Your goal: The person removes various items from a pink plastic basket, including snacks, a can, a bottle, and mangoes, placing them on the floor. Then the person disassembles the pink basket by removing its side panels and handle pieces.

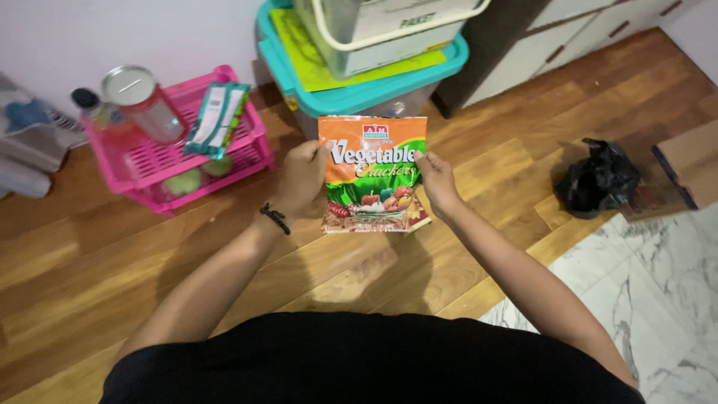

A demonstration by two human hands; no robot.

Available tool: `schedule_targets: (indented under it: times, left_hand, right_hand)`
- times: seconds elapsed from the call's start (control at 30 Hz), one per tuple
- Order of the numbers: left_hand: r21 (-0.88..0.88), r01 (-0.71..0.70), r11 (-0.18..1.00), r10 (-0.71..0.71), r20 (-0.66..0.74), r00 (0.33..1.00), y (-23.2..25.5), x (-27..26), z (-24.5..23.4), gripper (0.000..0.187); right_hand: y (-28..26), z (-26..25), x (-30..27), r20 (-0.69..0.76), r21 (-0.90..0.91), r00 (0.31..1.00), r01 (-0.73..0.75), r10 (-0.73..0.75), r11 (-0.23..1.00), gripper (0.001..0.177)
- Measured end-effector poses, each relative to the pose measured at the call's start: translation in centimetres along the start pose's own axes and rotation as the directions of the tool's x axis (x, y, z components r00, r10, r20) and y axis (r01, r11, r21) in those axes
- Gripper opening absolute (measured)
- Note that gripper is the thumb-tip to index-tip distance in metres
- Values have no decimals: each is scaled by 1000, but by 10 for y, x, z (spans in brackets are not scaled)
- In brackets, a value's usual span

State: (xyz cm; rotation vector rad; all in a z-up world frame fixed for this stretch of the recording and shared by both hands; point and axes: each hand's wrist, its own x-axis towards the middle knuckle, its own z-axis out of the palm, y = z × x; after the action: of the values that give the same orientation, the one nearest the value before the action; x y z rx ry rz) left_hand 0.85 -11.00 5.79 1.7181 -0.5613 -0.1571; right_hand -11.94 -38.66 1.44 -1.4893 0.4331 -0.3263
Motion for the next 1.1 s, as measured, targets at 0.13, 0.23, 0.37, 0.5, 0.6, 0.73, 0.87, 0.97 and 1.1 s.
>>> schedule_targets:
  times: [0.13,0.23,0.37,0.5,0.6,0.73,0.87,0.97,1.1]
  left_hand:
    - [74,-141,987,151,-160,975,30,18,55,30]
    - [59,-176,983,183,-157,970,43,30,91,30]
    - [109,-251,962,262,-110,959,40,47,134,34]
    - [137,-219,966,212,63,975,17,70,160,41]
    - [66,-243,968,233,131,964,-3,82,171,40]
    - [-58,-118,991,130,275,953,-16,83,195,43]
    - [49,-154,987,137,252,958,-10,88,228,35]
    - [29,-199,980,190,185,964,-3,92,237,26]
    - [-208,-194,959,234,189,954,-2,93,226,19]
  right_hand:
    - [-1,-30,6,-136,-82,969,197,-206,977,39]
    - [-16,-53,-1,-222,-277,902,306,-371,911,68]
    - [-42,-70,-19,-58,-768,752,387,-657,510,87]
    - [-68,-72,-17,420,-835,696,548,-583,52,123]
    - [-70,-65,-10,424,-836,789,530,-444,143,142]
    - [-57,-73,3,355,-686,925,358,-138,634,123]
    - [-21,-88,14,415,-372,908,107,62,922,63]
    - [4,-108,23,377,-325,914,-18,147,945,45]
    - [33,-145,34,250,-305,925,-206,287,930,34]
